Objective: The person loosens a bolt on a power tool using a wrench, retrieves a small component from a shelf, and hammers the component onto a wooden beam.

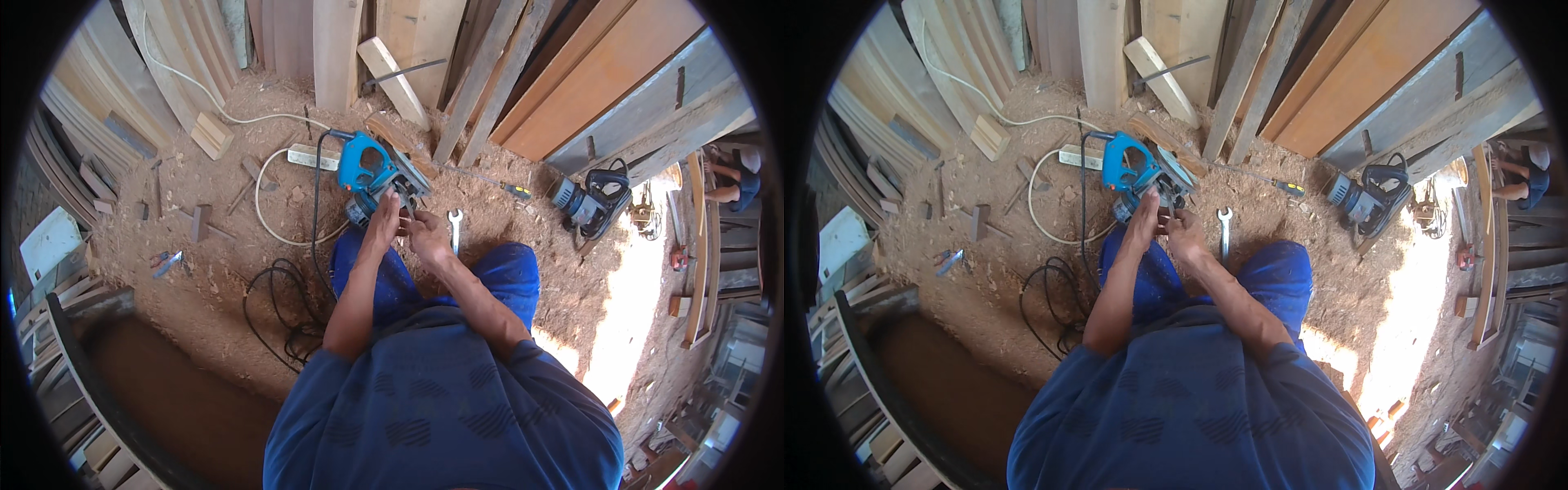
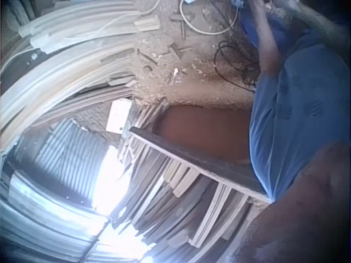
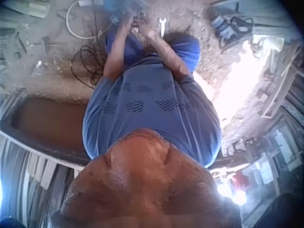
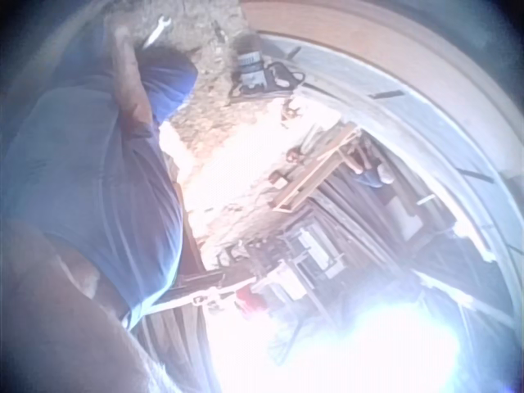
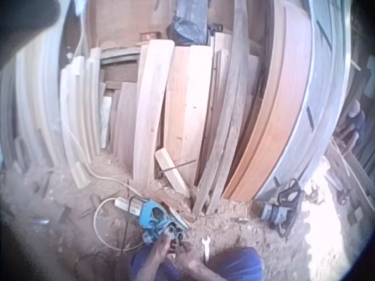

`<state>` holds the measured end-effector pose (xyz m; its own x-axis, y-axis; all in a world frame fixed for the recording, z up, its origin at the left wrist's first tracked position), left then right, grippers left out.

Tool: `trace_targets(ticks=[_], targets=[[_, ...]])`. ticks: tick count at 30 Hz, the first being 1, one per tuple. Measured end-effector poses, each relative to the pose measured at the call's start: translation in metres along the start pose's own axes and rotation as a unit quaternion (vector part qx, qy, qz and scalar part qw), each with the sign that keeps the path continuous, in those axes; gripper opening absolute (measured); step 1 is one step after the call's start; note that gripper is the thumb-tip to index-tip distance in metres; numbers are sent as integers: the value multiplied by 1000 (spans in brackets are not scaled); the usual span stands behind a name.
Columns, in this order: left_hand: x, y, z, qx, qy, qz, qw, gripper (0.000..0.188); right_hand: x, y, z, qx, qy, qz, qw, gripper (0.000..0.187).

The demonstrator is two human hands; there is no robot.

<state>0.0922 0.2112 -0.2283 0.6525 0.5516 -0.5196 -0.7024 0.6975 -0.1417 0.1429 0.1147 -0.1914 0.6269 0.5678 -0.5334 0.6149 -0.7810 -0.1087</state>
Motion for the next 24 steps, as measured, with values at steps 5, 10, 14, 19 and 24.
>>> trace_targets(ticks=[5,10,14,19,24], targets=[[15,-9,-35,31,71,-68,995,49,1,9,24,-26,77,2,997,30],[15,-4,-52,95,17,-64,993,29,8,33,21,-205,158,-73,963,28],[-8,-14,-83,-21,75,-84,993,26,39,105,80,-547,40,44,835,27],[-50,-28,-105,-49,62,-81,994,25,45,158,161,-662,-33,70,745,23],[-57,-28,-115,52,71,-113,990,27,55,148,191,-652,-98,26,751,32]])
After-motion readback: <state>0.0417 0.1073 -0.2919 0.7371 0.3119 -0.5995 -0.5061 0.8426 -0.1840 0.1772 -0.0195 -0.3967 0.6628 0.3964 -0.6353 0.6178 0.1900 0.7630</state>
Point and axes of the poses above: each hand's wrist, its own x-axis towards the middle knuckle, its own y-axis out of the back of the hand, z = x × y, the point moved 9 cm from there along x, towards the middle knuckle, and after that the axes turned 3 degrees about z, right-handed, at the moved point
